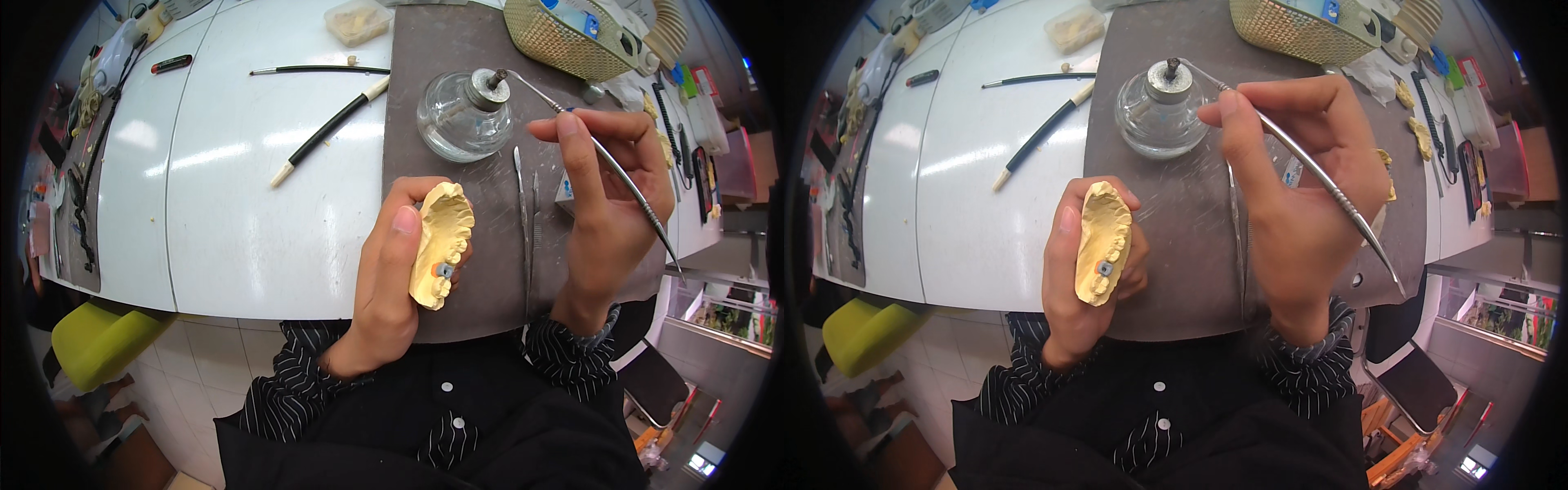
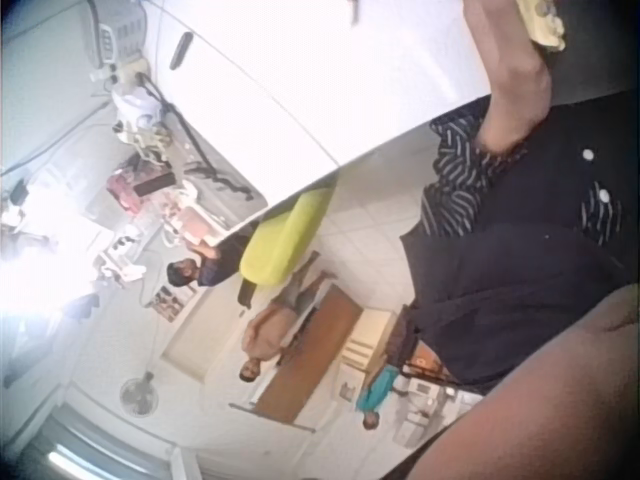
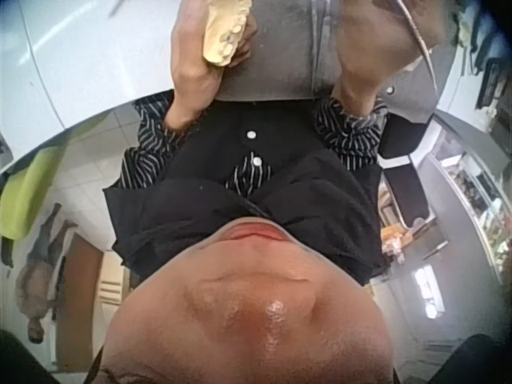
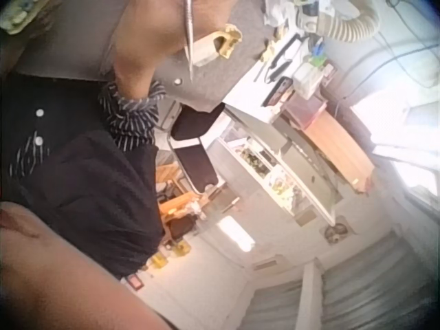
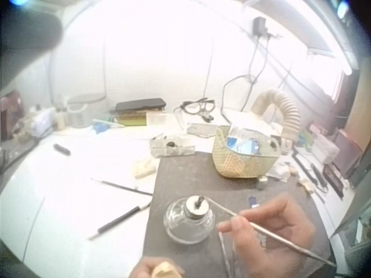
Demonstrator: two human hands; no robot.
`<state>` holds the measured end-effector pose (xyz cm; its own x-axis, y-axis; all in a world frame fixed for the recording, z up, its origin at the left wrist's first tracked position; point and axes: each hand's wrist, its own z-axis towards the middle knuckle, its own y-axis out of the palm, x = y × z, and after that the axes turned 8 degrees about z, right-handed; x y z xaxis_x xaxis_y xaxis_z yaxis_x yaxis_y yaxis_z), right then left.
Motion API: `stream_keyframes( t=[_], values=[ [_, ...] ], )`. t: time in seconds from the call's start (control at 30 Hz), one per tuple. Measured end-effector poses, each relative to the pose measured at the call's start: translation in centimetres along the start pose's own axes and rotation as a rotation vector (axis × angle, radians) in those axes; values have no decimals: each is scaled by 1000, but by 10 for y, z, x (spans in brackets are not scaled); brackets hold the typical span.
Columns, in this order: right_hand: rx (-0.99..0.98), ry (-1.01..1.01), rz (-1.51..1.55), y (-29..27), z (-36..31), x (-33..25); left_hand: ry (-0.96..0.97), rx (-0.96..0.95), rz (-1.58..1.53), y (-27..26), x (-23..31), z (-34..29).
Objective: The person holds a yellow dental cast and uses a metal dental tool to scrape and adjust a small gray component seated in the cast. The person repeatedly dips the tool into a glass jar of liquid and continues to refine the fit of the component within the cast.
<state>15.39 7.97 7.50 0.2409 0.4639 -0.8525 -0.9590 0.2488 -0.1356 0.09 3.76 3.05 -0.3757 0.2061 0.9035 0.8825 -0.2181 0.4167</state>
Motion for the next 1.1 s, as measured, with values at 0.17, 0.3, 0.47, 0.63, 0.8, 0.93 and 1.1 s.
stream_keyframes(
  t=[0.17,0.3,0.47,0.63,0.8,0.93,1.1],
  values=[
    [-11,-9,12,-3,-14,-23,9,31,19,-2,1,-1],
    [-309,91,72,-15,-32,-41,24,53,14,3,1,0],
    [-770,54,43,-24,-25,-42,83,120,69,5,-4,2],
    [-863,44,0,-22,-25,-45,76,110,70,4,-1,1],
    [-988,-7,-117,-18,-17,-52,84,108,86,5,0,2],
    [-938,-20,-142,-17,-20,-52,83,128,74,7,1,1],
    [-878,-11,-137,-17,-23,-52,75,120,78,6,1,1]
  ],
)
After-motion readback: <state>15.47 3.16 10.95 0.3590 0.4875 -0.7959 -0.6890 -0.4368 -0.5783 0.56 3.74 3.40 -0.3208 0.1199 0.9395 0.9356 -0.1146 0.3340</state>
